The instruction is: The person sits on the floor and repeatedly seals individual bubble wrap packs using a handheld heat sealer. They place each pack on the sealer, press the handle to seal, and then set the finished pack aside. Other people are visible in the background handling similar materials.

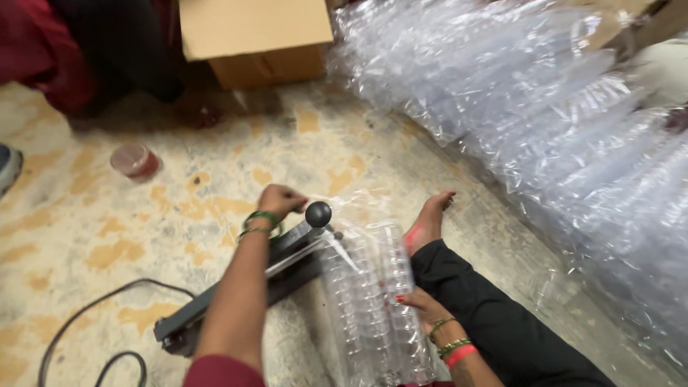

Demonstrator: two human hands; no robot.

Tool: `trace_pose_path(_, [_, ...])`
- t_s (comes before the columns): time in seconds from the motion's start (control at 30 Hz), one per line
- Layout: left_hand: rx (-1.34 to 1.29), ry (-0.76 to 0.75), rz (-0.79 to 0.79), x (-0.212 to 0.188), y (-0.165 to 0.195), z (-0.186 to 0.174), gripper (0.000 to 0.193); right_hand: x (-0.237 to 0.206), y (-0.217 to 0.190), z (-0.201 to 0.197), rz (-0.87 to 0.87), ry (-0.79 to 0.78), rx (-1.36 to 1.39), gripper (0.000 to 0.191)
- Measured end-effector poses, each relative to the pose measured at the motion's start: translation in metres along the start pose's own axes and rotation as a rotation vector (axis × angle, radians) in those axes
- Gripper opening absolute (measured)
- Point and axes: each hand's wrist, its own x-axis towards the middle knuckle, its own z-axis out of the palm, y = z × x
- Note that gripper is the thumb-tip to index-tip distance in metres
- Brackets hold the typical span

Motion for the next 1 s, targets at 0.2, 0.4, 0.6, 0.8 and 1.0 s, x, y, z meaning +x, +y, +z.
trace_pose_path(0.2, [-0.033,0.372,-0.145,-0.117,-0.093,-0.075,0.015,0.032,0.037,0.067,0.264,-0.280,-0.035,0.081])
trace_pose_path(0.4, [0.030,0.553,-0.113,-0.165,-0.110,-0.085,0.013,0.033,0.041,0.107,0.035,-0.322,-0.494,0.068])
trace_pose_path(0.6, [0.103,0.698,-0.201,-0.164,-0.107,-0.065,0.014,0.088,-0.126,0.166,-0.798,0.036,-0.680,0.042])
trace_pose_path(0.8, [0.213,0.711,-0.201,-0.161,-0.118,-0.063,0.018,0.153,-0.157,0.268,-0.485,0.122,-1.570,0.053])
trace_pose_path(1.0, [0.393,0.592,-0.235,-0.161,-0.136,-0.053,0.018,0.174,-0.123,0.228,-0.395,0.173,-1.574,0.053])
